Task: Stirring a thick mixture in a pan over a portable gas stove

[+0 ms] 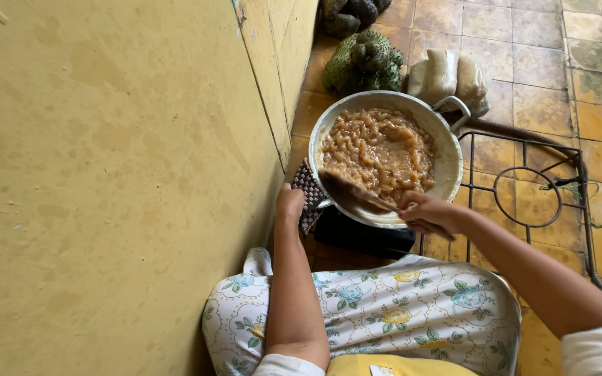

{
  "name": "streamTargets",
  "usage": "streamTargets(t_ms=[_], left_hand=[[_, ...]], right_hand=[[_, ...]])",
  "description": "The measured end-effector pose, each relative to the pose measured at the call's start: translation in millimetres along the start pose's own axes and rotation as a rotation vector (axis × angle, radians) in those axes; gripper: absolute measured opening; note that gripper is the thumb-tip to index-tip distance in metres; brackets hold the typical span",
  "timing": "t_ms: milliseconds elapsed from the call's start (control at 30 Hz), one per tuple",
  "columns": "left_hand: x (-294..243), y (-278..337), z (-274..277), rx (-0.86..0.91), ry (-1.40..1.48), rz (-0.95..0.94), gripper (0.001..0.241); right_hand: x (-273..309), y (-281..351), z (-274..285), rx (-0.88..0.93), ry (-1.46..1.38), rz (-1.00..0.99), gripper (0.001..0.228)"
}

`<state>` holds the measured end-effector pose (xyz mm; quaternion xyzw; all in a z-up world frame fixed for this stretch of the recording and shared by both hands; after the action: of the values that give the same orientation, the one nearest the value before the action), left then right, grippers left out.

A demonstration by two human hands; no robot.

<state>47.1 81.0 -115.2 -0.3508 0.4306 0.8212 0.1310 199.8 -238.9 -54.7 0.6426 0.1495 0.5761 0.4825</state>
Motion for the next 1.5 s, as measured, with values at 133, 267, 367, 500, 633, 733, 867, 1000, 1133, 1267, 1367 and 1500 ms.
streamTargets(t_ms=[133, 267, 367, 500, 633, 733, 867, 1000, 1133, 1267, 1367, 1500], left_hand=[[-6.3, 8.8, 2.7, 0.024, -0.072, 0.011, 0.081], [-19.4, 33.2, 9.9, 0.033, -0.140, 0.035, 0.080], [-26.1, 44.0, 15.1, 0.023, -0.139, 0.022, 0.074], [-17.2, 19.1, 10.8, 0.009, -0.197, 0.014, 0.067], [-9.8, 0.6, 5.8, -0.017, -0.256, 0.005, 0.059], [-12.2, 8.2, 9.3, -0.019, -0.275, -0.008, 0.056], [-21.2, 24.8, 12.2, -0.007, -0.241, -0.027, 0.059], [-21.0, 23.6, 12.0, 0.007, -0.233, -0.018, 0.059], [-18.8, 17.6, 8.0, 0.001, -0.269, -0.015, 0.060], [-26.6, 22.0, 9.2, 0.013, -0.293, -0.009, 0.060], [-38.1, 39.4, 15.9, 0.008, -0.308, 0.009, 0.059], [-38.1, 41.3, 18.8, 0.010, -0.319, 0.001, 0.061]], right_hand=[[31.1, -63.8, -32.5, -0.125, -0.238, 0.226, 0.031], [59.1, -119.2, -23.7, -0.259, -0.402, 0.312, 0.023], [70.9, -114.9, -10.0, -0.260, -0.581, 0.260, 0.031], [67.6, -47.9, 7.7, -0.292, -0.493, 0.310, 0.032], [73.4, 47.8, 15.3, -0.297, 0.001, 0.268, 0.027], [70.7, 94.8, 15.5, -0.231, 0.224, 0.155, 0.020], [43.1, 97.5, 28.2, -0.127, 0.422, 0.028, 0.022], [45.8, 77.3, 1.9, -0.090, 0.433, 0.058, 0.020], [61.5, 21.2, -18.1, -0.103, 0.319, 0.228, 0.016], [71.9, -72.8, -17.8, -0.227, 0.227, 0.377, 0.020], [112.1, -76.9, -19.5, -0.355, -0.038, 0.355, 0.020], [104.1, -125.5, 31.8, -0.389, -0.236, 0.312, 0.027]])
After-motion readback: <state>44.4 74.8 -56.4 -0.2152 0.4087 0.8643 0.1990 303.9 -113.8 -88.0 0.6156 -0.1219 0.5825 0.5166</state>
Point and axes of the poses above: each hand's wrist, its own y-axis away from the middle knuckle, its own z-axis out of the back of the hand, x = y × z, the point moved 8 cm from there along -y, towards the middle knuckle, and after that the axes turned 5 degrees about -y, right-handed, at the moved point
